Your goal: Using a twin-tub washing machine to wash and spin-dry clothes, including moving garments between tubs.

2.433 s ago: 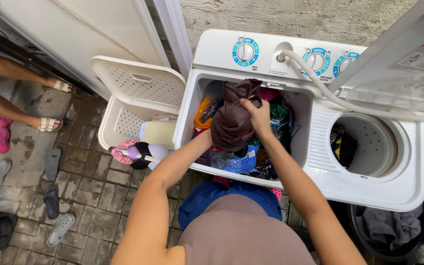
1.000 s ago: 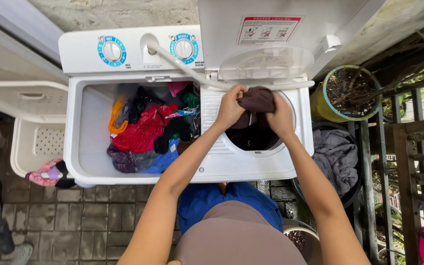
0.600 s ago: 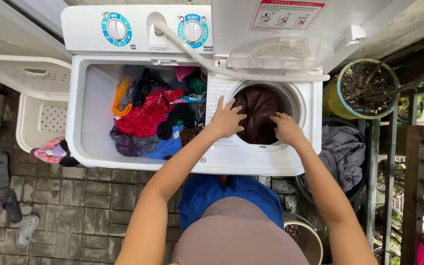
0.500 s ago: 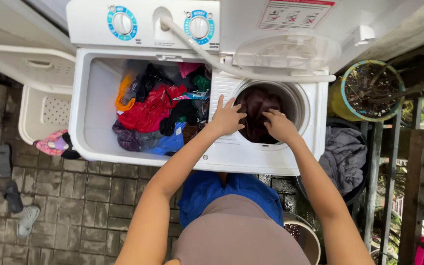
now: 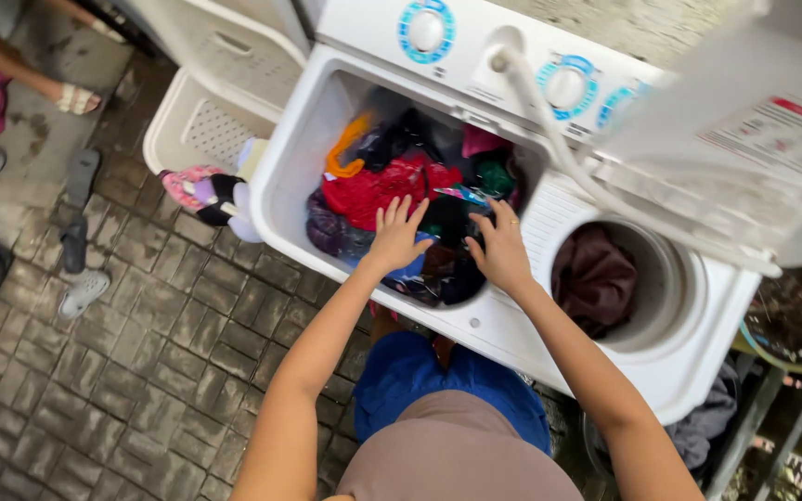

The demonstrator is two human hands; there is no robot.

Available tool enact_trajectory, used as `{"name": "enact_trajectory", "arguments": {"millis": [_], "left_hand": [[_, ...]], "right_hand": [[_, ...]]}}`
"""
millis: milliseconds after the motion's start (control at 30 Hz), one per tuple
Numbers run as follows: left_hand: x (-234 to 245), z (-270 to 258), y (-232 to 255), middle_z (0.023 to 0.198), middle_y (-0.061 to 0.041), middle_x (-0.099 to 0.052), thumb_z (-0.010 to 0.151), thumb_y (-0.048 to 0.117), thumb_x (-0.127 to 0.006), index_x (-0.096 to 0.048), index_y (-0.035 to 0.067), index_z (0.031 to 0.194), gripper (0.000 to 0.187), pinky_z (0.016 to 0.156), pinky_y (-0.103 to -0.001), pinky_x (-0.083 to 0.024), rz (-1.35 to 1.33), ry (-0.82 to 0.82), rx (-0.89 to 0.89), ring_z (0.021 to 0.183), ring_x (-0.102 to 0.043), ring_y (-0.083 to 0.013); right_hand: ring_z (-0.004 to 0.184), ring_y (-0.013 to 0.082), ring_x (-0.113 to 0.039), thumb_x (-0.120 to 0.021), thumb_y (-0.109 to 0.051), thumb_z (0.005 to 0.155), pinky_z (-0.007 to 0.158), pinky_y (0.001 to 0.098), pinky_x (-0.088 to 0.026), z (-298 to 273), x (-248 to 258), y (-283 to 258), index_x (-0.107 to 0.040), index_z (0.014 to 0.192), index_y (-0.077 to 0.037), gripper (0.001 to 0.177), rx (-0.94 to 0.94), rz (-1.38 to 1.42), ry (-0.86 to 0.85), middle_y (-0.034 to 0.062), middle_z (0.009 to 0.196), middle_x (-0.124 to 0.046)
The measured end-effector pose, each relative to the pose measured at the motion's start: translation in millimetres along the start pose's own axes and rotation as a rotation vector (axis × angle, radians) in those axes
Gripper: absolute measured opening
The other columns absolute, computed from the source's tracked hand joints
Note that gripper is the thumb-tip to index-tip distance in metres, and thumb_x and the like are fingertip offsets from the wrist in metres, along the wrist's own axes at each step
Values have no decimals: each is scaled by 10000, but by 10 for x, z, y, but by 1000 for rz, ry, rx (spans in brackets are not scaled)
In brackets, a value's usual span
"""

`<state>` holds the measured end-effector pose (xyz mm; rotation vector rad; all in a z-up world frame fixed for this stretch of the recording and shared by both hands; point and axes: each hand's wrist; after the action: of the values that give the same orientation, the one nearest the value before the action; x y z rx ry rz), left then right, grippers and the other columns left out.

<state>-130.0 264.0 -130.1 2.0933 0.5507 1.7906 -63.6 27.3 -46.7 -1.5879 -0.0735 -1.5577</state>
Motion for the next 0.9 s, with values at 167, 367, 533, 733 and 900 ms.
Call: {"name": "enact_trajectory", "arguments": {"millis": [167,367,533,733,900], "left_hand": [[268,47,-961,1665,-233,-180,851,453,-754,-188,231,1633,990,1212,-649,-98,110,-117,210,1542,-109,-449],[111,661,-1972,1645,-218,-238,882,495,-707,-213,177,1620,943,1222,-626,-107,289,-296,265,1537,-156,-428],[69,777,-2027,1490,-220,-516,952,502,-635,-418,54,1526,760,1165,-567,-324,168,-537,309,1390,-489,-372],[73,739,-1826,1266,-186,-669,954,448,-639,-557,95,1394,570,1020,-536,-461,73,-425,191,1194,-634,-374],[-35,681,-1845,1320,-180,-632,940,458,-663,-558,81,1374,584,1016,-523,-469,110,-441,213,1209,-618,-376]], "right_hand": [[1347,456,-458,-760,-222,853,1087,520,-443,643,-1072,-70,-584,1333,-89,529,10,10,-239,219,1489,-452],[1364,384,-492,-725,-326,895,1044,503,-490,1756,-2511,69,-477,1439,-101,639,-118,-237,-595,176,1492,-461],[1387,367,-431,-723,-254,830,1011,534,-464,2169,-3850,561,-406,1467,-108,726,-198,-224,-449,137,1534,-400],[1294,400,-574,-610,-157,926,1028,502,-523,2135,-4247,545,-451,1484,-137,581,-535,-168,-666,201,1456,-539],[1096,400,-664,-695,-377,925,969,574,-477,2059,-3691,214,-593,1221,-49,454,-532,-203,-478,219,1078,-733]]}}
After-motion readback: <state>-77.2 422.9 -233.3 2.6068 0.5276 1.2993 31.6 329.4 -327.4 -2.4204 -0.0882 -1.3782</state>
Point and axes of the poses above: each hand's wrist, its own z-axis towards the middle knuckle, its own x-axis out of the back of the hand, y = z × x
